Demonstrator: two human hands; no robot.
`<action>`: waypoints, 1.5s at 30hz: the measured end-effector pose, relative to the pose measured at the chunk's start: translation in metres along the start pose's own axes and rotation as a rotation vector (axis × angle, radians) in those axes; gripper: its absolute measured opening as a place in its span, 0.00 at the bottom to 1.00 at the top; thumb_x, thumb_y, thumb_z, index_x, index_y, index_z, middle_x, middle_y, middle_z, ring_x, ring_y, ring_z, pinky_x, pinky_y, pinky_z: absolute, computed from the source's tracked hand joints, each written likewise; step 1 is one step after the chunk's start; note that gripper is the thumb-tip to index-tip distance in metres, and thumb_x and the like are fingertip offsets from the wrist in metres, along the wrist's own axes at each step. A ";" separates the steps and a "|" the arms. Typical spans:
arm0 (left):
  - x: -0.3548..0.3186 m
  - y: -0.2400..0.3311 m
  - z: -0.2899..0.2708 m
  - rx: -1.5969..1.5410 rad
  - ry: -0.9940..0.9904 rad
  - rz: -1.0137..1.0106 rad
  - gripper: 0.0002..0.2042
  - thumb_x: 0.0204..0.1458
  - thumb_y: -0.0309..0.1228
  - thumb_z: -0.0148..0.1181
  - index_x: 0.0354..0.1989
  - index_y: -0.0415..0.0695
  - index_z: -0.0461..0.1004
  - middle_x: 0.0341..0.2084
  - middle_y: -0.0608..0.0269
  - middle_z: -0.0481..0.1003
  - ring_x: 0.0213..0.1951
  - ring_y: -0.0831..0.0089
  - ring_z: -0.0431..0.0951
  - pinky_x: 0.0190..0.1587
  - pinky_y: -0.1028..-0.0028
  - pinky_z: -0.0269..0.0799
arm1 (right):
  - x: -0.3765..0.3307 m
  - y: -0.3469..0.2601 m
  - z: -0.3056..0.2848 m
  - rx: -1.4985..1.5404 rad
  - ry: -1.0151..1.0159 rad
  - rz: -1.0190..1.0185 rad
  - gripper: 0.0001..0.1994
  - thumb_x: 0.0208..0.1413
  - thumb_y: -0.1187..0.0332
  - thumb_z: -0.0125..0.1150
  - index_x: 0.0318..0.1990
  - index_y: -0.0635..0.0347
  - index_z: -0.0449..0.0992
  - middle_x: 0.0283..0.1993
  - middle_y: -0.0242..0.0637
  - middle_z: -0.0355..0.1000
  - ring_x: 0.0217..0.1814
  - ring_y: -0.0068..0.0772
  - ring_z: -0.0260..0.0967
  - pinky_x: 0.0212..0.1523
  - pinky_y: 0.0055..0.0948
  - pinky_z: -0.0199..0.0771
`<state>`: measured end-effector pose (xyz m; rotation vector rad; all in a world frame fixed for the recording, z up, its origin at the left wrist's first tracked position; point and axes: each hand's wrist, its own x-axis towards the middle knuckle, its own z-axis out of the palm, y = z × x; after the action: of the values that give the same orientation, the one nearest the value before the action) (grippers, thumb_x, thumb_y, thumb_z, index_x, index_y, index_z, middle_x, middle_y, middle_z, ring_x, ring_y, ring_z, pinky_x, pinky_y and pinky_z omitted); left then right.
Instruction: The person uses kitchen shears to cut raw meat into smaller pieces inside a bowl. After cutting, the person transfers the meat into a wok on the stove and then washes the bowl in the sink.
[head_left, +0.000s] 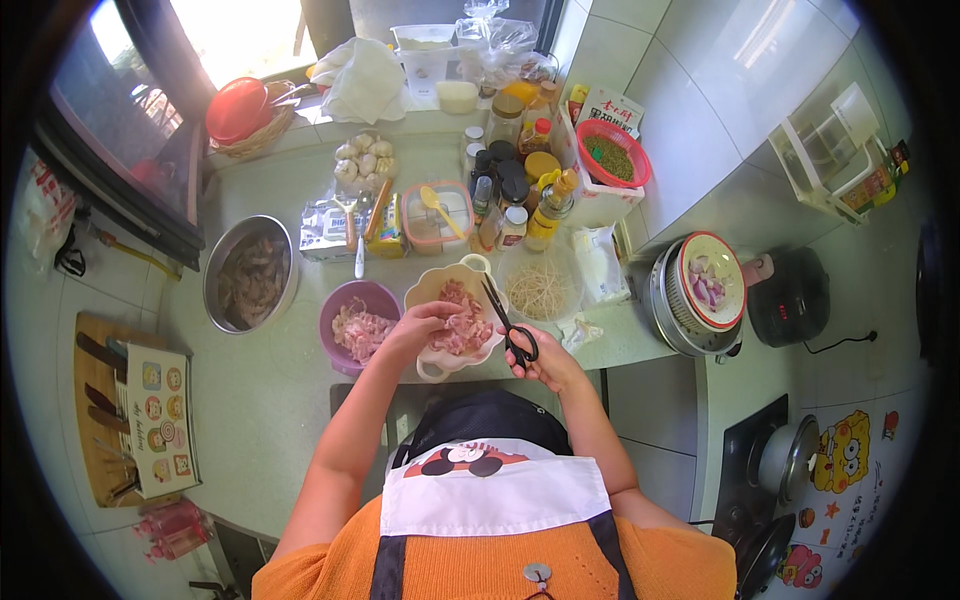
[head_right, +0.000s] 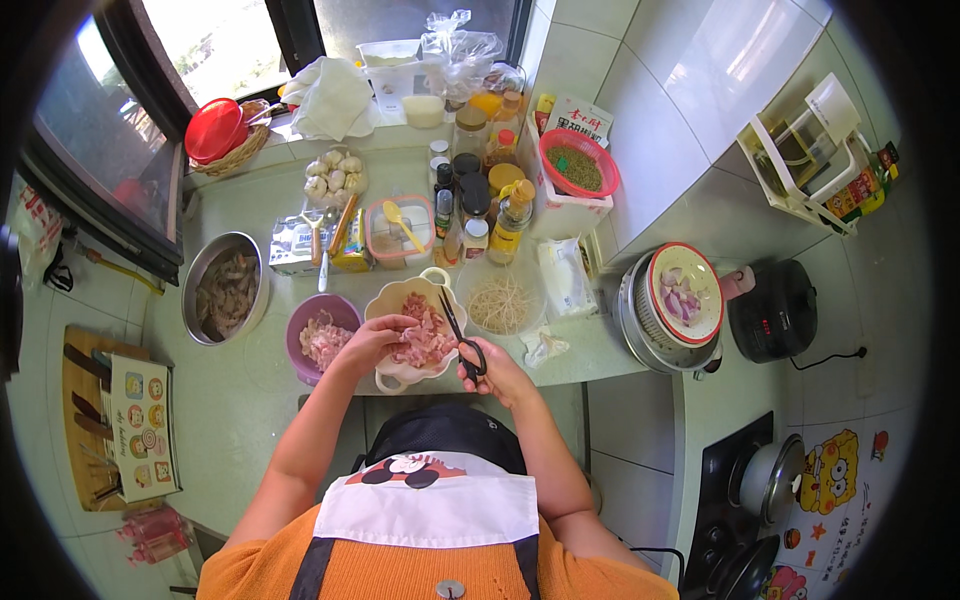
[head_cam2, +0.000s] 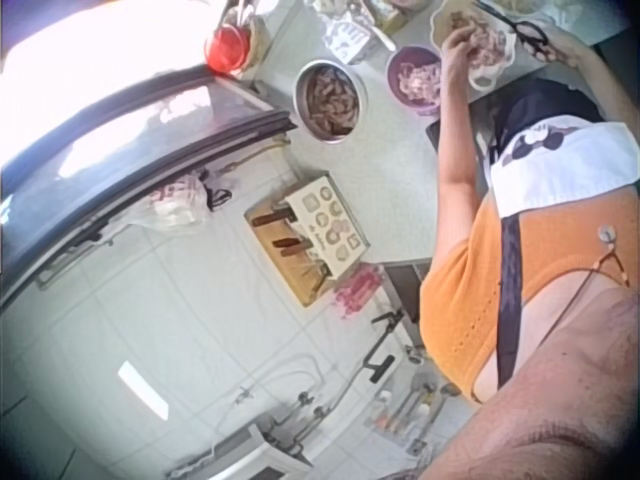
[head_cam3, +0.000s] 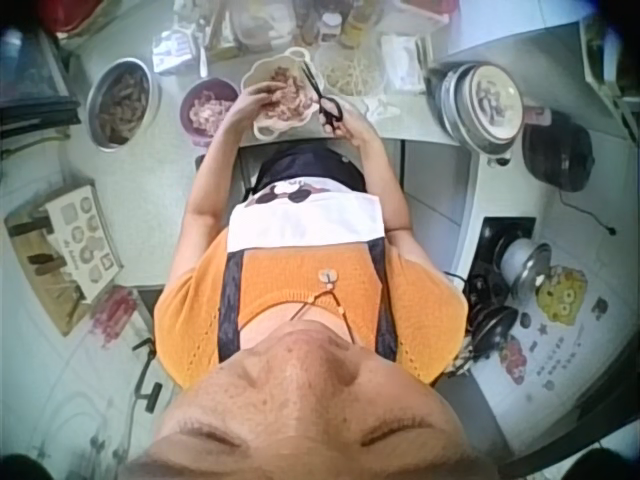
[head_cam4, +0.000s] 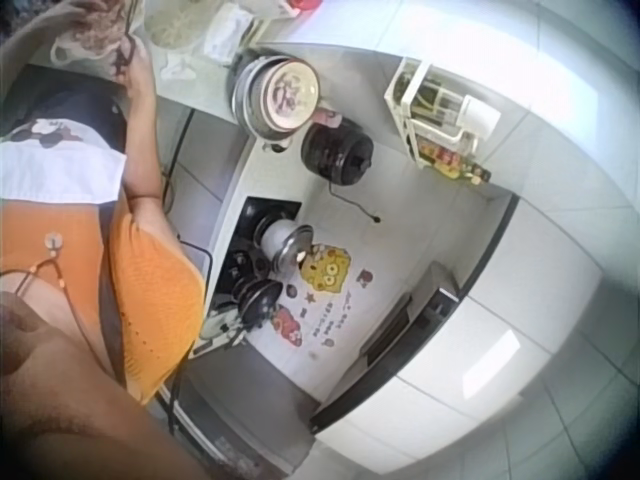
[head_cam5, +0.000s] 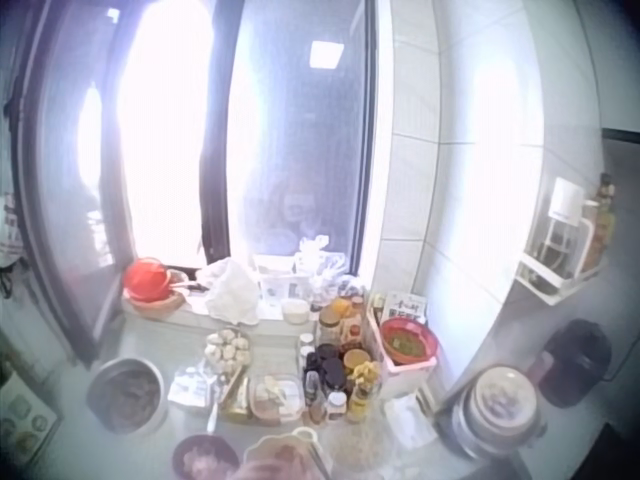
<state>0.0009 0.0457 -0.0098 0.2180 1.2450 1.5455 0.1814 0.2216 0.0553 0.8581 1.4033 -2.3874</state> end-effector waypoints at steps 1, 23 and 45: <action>-0.004 0.005 0.004 -0.030 0.012 -0.006 0.13 0.51 0.19 0.46 0.45 0.37 0.71 0.39 0.63 0.73 0.37 0.76 0.74 0.43 0.78 0.70 | 0.000 -0.001 0.000 0.000 0.007 0.000 0.20 0.57 0.55 0.52 0.51 0.58 0.66 0.23 0.29 0.67 0.16 0.19 0.62 0.11 0.13 0.49; 0.003 -0.004 0.009 1.422 0.498 0.650 0.09 0.41 0.24 0.53 0.33 0.41 0.73 0.34 0.55 0.71 0.41 0.56 0.70 0.43 0.63 0.68 | 0.010 -0.007 -0.001 -0.061 0.051 -0.003 0.15 0.58 0.60 0.50 0.48 0.57 0.65 0.22 0.30 0.67 0.15 0.18 0.62 0.09 0.13 0.47; 0.036 -0.030 0.008 0.698 0.107 0.174 0.10 0.52 0.33 0.54 0.30 0.38 0.70 0.30 0.59 0.73 0.30 0.71 0.75 0.34 0.73 0.69 | 0.009 -0.010 0.000 -0.107 0.078 0.002 0.15 0.59 0.60 0.49 0.49 0.58 0.65 0.22 0.29 0.67 0.15 0.17 0.62 0.09 0.13 0.46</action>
<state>0.0100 0.0746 -0.0458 0.7143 1.8597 1.2184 0.1697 0.2279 0.0574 0.9334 1.5425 -2.2765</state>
